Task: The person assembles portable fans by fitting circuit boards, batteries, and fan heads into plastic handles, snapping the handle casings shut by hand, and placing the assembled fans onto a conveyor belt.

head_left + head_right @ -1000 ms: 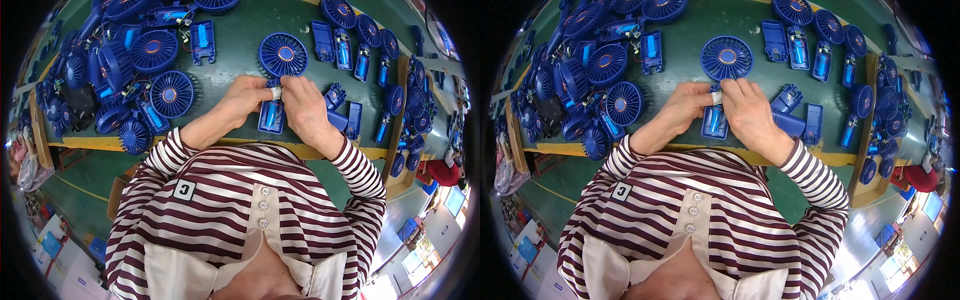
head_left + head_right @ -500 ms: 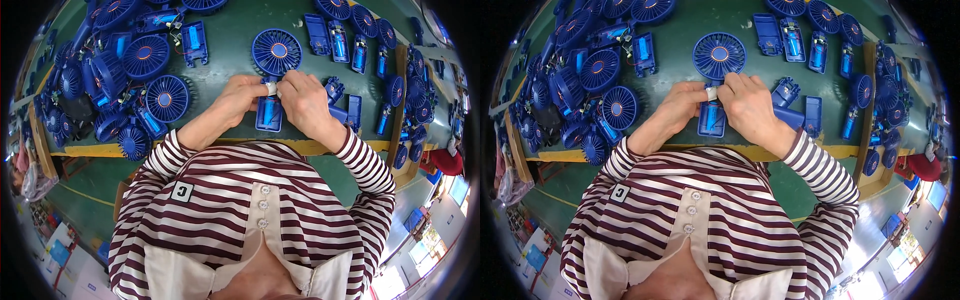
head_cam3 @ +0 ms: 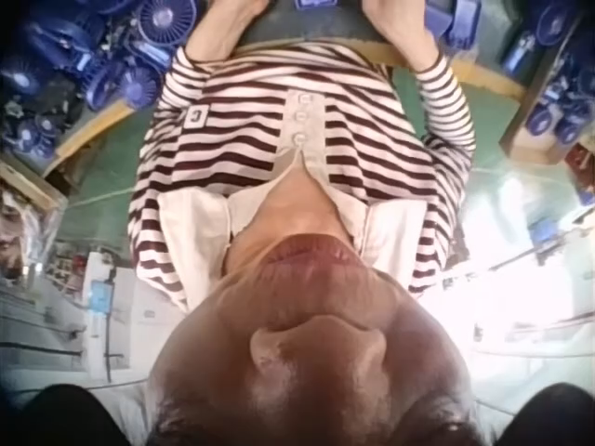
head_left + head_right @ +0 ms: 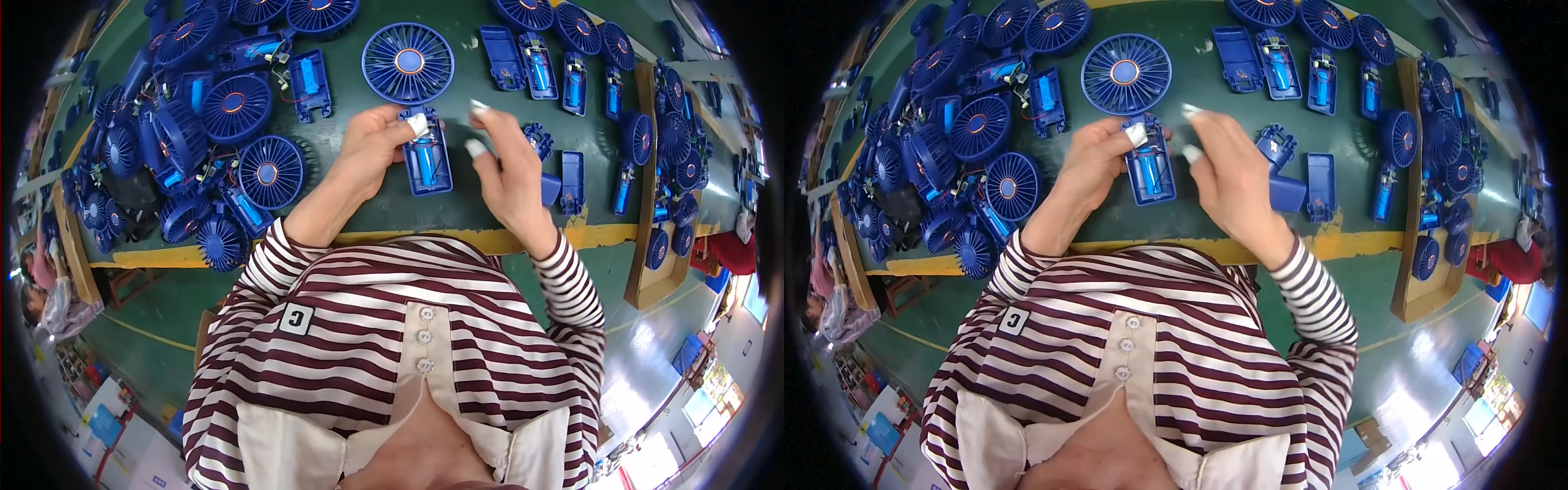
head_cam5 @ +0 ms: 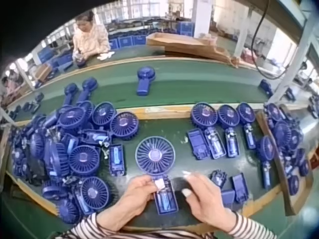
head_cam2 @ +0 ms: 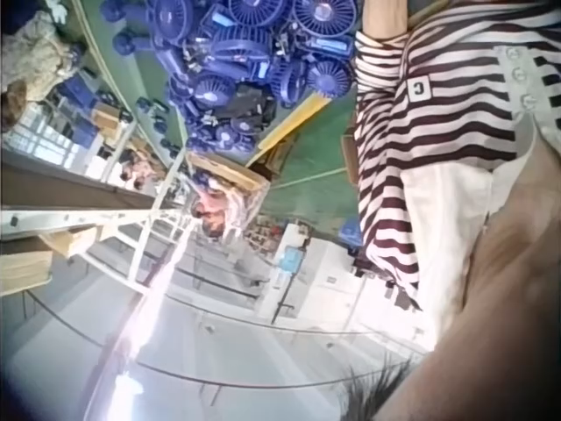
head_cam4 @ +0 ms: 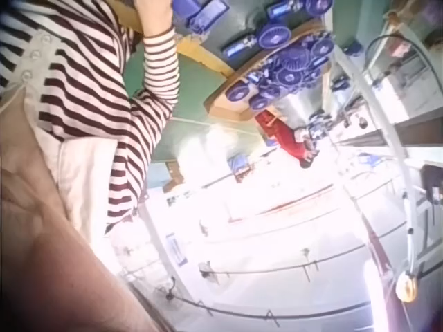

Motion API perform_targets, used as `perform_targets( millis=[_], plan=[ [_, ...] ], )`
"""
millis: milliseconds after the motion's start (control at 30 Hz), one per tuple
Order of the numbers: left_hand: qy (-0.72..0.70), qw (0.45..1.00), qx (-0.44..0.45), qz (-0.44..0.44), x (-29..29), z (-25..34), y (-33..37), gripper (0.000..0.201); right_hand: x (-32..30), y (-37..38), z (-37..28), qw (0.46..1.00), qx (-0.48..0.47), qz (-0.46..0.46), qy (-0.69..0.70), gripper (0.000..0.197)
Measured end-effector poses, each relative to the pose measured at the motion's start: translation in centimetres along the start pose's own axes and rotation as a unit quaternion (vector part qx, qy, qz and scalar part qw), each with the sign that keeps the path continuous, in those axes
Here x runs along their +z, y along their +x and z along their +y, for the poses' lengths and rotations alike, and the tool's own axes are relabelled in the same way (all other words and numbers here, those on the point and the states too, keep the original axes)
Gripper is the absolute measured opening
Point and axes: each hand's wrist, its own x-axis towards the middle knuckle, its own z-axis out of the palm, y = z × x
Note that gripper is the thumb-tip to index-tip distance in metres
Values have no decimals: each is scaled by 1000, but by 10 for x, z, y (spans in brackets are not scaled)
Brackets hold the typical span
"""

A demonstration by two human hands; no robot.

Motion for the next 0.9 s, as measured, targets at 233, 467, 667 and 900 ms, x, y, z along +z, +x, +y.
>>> perform_targets(
  millis=[233, 467, 667, 900],
  plan=[
    [1, 1000, 26, -3, 2, 1, -1, 23, 8, -23, -15, 995, -88, -7, -38, 47],
    [-40, 999, 1, -6, 4, -4, -4, 21, 1, -24, -21, 984, -113, -68, -118, 42],
    [-32, 999, -36, -11, 2, -9, -2, 26, -41, -54, -8, 973, 2, -34, -228, 43],
    [-34, 998, -46, -5, 4, -5, -3, 27, -63, -71, 9, 918, 36, -112, -378, 42]
  ],
)
